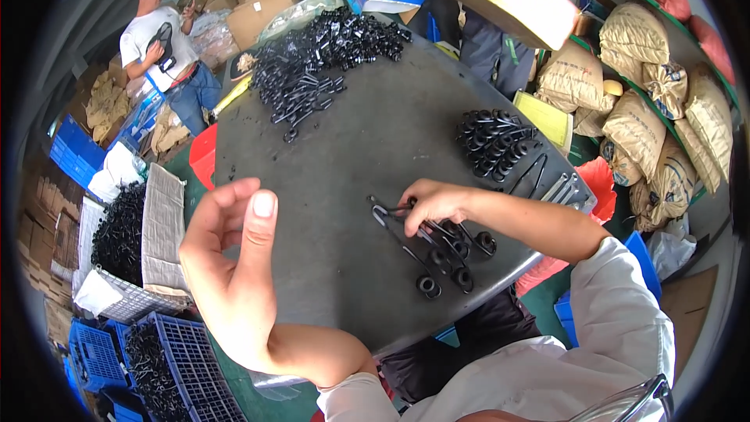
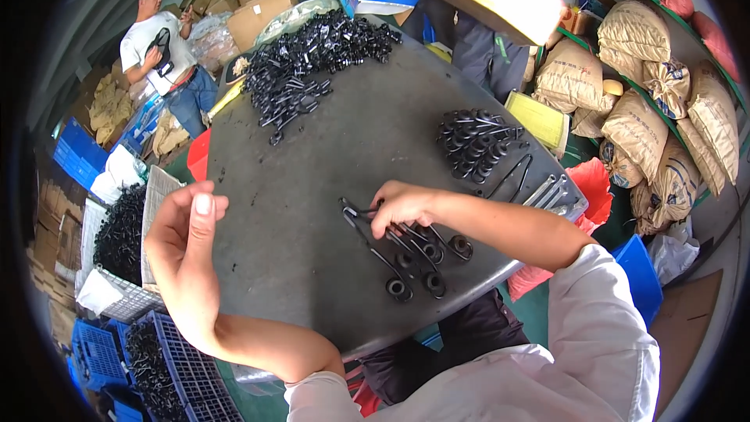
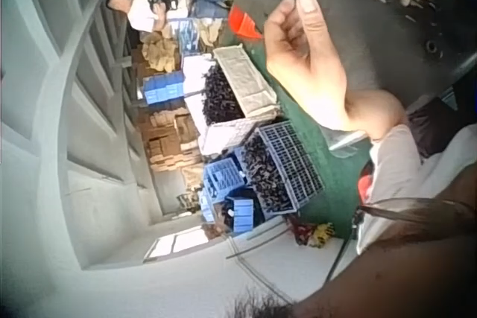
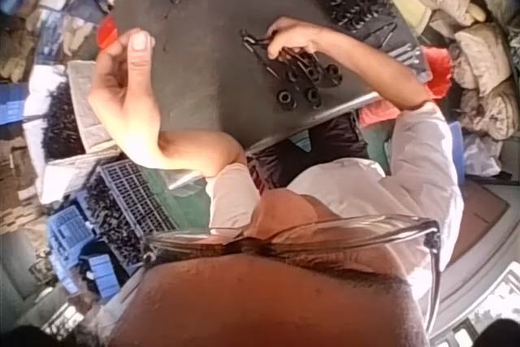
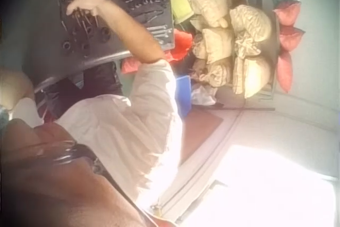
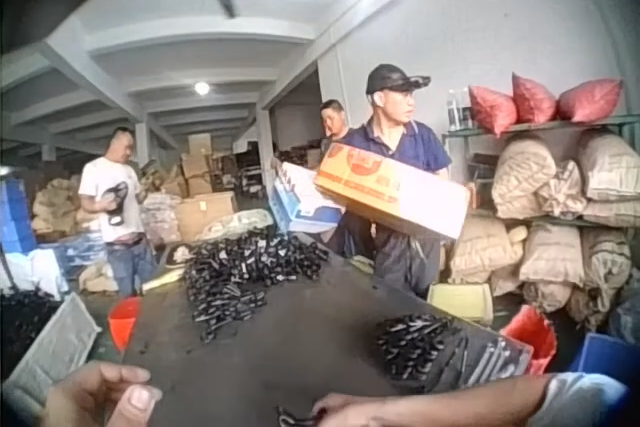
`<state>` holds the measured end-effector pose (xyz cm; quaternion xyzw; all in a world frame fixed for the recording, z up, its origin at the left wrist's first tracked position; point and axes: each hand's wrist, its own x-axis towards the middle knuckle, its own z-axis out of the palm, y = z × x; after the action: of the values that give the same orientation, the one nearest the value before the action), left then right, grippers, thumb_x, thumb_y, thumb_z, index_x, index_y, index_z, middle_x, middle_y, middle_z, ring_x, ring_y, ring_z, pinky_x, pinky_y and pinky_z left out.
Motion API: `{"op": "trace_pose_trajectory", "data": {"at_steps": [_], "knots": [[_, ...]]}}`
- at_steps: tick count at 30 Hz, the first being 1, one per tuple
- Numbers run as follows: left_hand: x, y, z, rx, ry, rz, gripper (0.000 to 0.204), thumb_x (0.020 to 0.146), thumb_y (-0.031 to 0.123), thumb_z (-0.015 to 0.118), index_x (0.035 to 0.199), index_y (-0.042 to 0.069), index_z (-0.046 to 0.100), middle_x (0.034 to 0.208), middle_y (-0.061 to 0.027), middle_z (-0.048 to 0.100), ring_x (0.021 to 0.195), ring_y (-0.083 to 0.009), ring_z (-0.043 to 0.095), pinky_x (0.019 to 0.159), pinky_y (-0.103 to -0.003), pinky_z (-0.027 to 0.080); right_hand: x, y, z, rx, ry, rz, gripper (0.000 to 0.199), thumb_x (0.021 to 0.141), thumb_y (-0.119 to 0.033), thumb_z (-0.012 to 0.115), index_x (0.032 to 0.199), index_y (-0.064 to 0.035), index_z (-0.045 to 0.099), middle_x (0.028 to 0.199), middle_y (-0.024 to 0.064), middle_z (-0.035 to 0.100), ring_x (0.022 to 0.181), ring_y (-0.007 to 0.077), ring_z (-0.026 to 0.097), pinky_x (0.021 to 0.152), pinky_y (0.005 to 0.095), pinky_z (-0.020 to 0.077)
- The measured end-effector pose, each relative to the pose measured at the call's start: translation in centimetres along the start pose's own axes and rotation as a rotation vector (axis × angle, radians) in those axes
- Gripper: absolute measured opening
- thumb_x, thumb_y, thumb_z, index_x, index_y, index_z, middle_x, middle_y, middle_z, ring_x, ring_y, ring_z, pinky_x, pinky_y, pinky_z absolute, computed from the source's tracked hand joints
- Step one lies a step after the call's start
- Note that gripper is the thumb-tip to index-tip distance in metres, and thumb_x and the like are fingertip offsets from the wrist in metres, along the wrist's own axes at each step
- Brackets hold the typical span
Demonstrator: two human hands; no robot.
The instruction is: Assembling or sorting black plastic hook components at a warehouse workbench.
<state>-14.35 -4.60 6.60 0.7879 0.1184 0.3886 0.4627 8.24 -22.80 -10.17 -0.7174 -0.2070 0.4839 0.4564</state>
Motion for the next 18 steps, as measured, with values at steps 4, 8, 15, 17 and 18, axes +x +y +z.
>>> {"op": "trace_pose_trajectory", "data": {"at_steps": [4, 8, 15, 17, 18], "knots": [[0.0, 0.1, -0.2, -0.021, 0.011, 0.001, 0.031, 0.092, 0.024, 0.076, 0.106, -0.003, 0.069, 0.083, -0.0045, 0.069, 0.077, -0.0096, 0.059, 0.074, -0.025, 0.047, -0.3, 0.1, -0.2, 0.269, 0.028, 0.067, 0.026, 0.071, 0.000, 0.078, 0.094, 0.0002, 0.064, 0.074, 0.0063, 0.065, 0.062, 0.0175, 0.065, 0.053, 0.0306, 0.0518], [-0.2, 0.2, 0.0, -0.048, -0.011, 0.013, 0.030, 0.091, 0.023, 0.076, 0.106, -0.003, 0.069, 0.084, -0.0038, 0.068, 0.077, -0.0089, 0.058, 0.073, -0.024, 0.047, -0.2, 0.6, -1.0, 0.396, -0.020, 0.089, 0.022, 0.075, -0.003, 0.081, 0.089, -0.0051, 0.063, 0.077, 0.0051, 0.066, 0.066, 0.0162, 0.066, 0.054, 0.0282, 0.0505], [-0.6, 0.3, -0.7, -0.110, -0.045, 0.018, 0.026, 0.095, 0.019, 0.072, 0.109, -0.002, 0.068, 0.089, -0.0046, 0.071, 0.081, -0.0084, 0.061, 0.077, -0.022, 0.046, -0.1, 0.8, 0.4, 0.433, -0.160, 0.009, 0.019, 0.078, -0.011, 0.082, 0.089, -0.0106, 0.066, 0.080, 0.0010, 0.069, 0.070, 0.0104, 0.064, 0.056, 0.0255, 0.0445], [-0.5, 0.0, -0.8, -0.102, -0.082, 0.043, 0.026, 0.096, 0.020, 0.070, 0.109, -0.002, 0.067, 0.090, -0.0068, 0.072, 0.084, -0.0097, 0.062, 0.079, -0.023, 0.046, -0.9, 0.5, 0.9, 0.450, -0.155, 0.012, 0.021, 0.079, -0.011, 0.081, 0.093, -0.0105, 0.065, 0.081, 0.0021, 0.069, 0.074, 0.0116, 0.067, 0.058, 0.0261, 0.0469], [-0.5, 0.0, -0.7, -0.096, -0.075, 0.049, 0.027, 0.096, 0.021, 0.070, 0.109, -0.002, 0.067, 0.090, -0.0070, 0.072, 0.084, -0.0103, 0.062, 0.080, -0.023, 0.046, -1.3, 0.3, 1.3, 0.488, -0.176, -0.006, 0.022, 0.081, -0.009, 0.080, 0.095, -0.0101, 0.063, 0.084, 0.0029, 0.069, 0.078, 0.0131, 0.069, 0.062, 0.0279, 0.0520]]}}
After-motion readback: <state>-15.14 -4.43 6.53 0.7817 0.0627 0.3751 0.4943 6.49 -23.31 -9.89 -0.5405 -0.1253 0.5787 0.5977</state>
